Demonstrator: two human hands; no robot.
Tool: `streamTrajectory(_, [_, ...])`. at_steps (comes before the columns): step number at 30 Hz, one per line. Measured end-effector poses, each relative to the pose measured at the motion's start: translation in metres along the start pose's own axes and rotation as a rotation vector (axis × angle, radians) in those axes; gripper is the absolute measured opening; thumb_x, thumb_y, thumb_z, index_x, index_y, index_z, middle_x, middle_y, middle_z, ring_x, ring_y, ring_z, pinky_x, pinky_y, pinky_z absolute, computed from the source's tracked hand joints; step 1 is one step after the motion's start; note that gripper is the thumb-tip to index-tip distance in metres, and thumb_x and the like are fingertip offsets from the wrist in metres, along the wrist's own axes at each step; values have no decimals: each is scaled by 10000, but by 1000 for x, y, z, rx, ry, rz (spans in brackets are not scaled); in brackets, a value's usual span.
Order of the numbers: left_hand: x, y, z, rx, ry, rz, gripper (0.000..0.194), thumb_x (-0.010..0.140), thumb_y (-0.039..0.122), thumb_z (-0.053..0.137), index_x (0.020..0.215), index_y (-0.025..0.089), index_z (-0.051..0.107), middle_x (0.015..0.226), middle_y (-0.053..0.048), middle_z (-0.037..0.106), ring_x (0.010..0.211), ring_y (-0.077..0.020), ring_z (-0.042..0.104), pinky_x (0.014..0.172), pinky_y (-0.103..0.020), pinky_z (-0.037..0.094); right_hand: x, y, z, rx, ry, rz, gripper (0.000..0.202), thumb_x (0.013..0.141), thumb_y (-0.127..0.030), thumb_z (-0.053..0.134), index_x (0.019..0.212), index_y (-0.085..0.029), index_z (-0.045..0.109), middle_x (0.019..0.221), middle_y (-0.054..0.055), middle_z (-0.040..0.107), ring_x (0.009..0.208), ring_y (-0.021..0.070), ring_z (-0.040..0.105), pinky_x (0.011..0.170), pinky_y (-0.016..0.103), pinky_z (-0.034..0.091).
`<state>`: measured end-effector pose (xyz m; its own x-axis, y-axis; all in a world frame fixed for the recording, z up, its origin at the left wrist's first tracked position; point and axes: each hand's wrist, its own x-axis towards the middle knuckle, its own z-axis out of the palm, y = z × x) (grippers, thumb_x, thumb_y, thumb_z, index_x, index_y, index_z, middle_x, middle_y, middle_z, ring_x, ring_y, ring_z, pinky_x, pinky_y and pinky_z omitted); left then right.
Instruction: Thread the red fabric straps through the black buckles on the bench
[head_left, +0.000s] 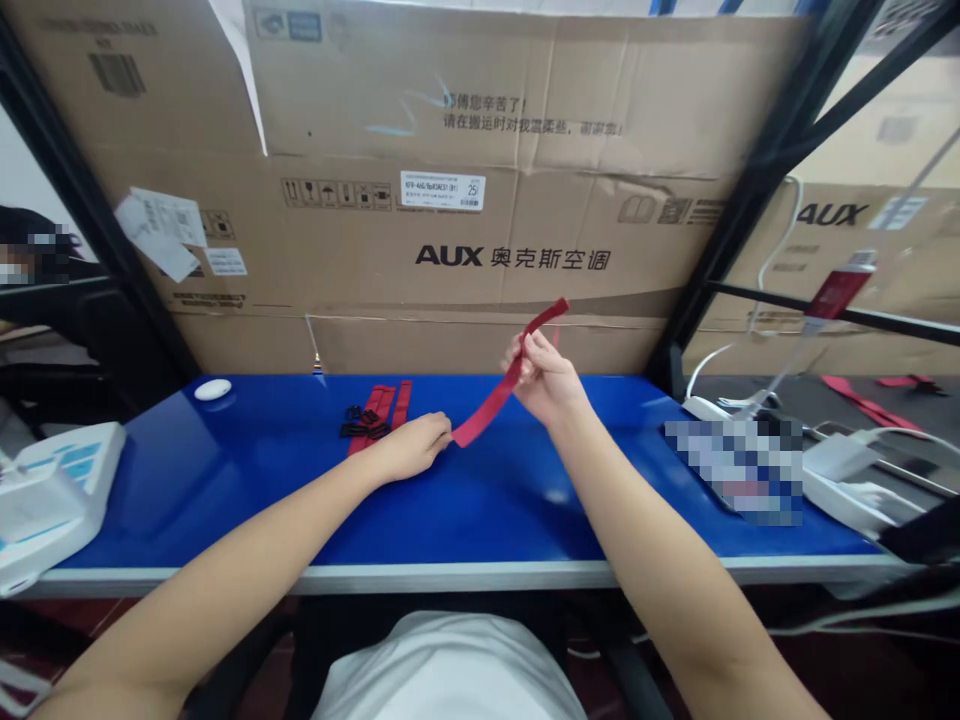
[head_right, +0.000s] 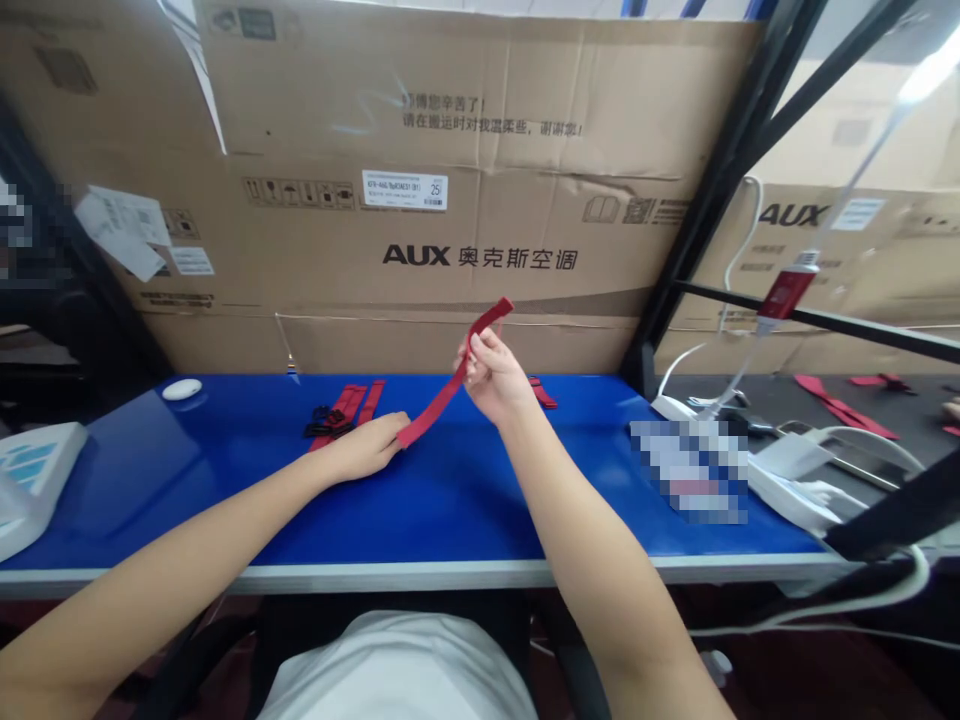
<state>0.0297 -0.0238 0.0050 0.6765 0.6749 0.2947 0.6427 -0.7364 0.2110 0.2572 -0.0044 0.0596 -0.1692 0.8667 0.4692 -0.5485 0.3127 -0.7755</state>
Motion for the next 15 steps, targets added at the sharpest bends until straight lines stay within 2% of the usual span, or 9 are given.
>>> streamTrajectory(1, [-1,-5,1,76,-7,-29,275,979,295,321,848,192,540,861,-74,600,822,-212,600,784,-332,466,2,1,-4,-6,52,20,230,726,-310,751,748,-226,538,660,-45,601,502,72,496,527,206,429])
streamTrajectory(3, [-3,-13,2,231,-5,-119,270,976,270,321,869,172,548,893,-99,606,855,-229,611,810,-346,463,5,14,-8,-104,103,153,230,698,-298,764,725,-209,554,560,-44,566,442,78,469,458,210,393])
streamTrajectory(5, [-4,-19,0,355,5,-217,272,974,263,326,905,144,560,936,-133,616,905,-252,616,840,-366,457,4,37,-6,-222,129,274,233,682,-291,769,691,-188,559,469,-46,521,393,88,454,403,216,354])
streamTrajectory(7, [-4,-21,-4,421,40,-298,283,975,266,326,952,118,565,976,-160,620,953,-271,612,862,-380,454,3,62,2,-287,119,359,217,690,-275,762,695,-171,572,480,-27,549,415,103,508,416,221,383])
streamTrajectory(10, [-3,-18,-7,392,112,-313,304,985,277,304,1036,121,560,1010,-145,625,993,-254,607,889,-367,451,3,87,10,-242,43,428,174,722,-215,734,813,-152,600,681,44,660,604,166,657,594,291,528])
streamTrajectory(12, [-3,-15,-4,358,135,-263,320,988,277,303,1117,134,558,1065,-133,622,1027,-240,600,919,-357,445,6,89,6,-306,18,447,206,750,-185,698,928,-146,603,853,94,690,723,196,687,712,354,557])
streamTrajectory(14, [-3,-13,2,360,119,-235,348,982,272,323,1202,131,553,1131,-143,608,1050,-247,597,932,-362,445,11,79,-10,-535,46,437,274,783,-178,649,1049,-145,593,1009,133,680,843,219,681,799,392,547])
streamTrajectory(15, [-3,-13,5,372,99,-234,365,978,268,333,1231,121,552,1149,-155,602,1052,-255,598,930,-369,449,14,72,-21,-726,81,400,315,793,-174,625,1105,-154,585,1093,140,662,929,232,664,854,403,527])
